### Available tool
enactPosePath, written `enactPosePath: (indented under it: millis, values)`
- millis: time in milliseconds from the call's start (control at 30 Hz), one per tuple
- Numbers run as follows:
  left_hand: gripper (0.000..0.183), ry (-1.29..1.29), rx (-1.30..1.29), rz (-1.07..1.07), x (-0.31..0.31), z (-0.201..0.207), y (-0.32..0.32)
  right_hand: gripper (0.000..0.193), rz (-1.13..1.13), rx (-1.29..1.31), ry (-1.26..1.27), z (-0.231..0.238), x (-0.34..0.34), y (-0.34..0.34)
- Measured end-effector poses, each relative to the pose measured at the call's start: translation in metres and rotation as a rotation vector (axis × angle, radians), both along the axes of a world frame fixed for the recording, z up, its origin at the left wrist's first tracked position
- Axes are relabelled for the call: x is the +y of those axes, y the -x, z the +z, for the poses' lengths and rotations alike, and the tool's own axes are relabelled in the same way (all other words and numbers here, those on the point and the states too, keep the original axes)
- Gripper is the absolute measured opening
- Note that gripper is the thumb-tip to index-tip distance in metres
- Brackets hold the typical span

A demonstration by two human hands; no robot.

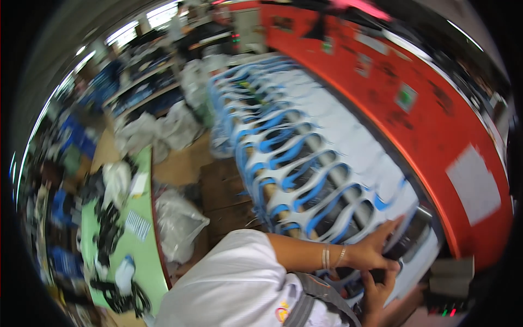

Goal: The recorder sorts shoe insoles, puts them in a plastic bag, applies a sticker, and then uses an industrial press to cut shoe components from a material sheet.

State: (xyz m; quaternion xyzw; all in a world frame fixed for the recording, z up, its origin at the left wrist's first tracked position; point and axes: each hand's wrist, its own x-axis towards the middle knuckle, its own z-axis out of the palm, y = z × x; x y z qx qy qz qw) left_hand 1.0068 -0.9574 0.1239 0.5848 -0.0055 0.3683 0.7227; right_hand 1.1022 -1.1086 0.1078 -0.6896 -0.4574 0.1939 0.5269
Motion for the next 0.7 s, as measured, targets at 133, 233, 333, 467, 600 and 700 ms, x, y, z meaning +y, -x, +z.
enactPosePath:
  millis: [133,233,333,467,600,700]
  values:
    - [0.12,-0.031,-0.012,0.082,0.009,-0.007,0.054,0.038,0.22,-0.342,0.342,0.044,0.021,0.037]
    - [0.121,-0.032,-0.056,0.204,0.022,-0.023,0.097,0.036,0.535,-0.682,0.3,0.04,0.052,0.057]
    - [0.124,-0.142,-0.032,0.335,0.036,-0.036,0.16,0.029,0.67,-0.341,0.596,0.019,0.078,0.088]
    - [0.101,-0.08,-0.034,0.626,0.059,-0.097,0.268,0.06,1.066,-0.038,0.765,0.005,0.162,0.171]
    - [0.042,0.735,0.106,0.551,0.02,-0.194,0.402,0.073,1.124,0.744,1.141,-0.06,0.222,0.249]
    - [0.033,1.121,0.009,0.913,-0.044,-0.254,0.482,0.061,1.202,0.321,1.383,-0.098,0.258,0.339]
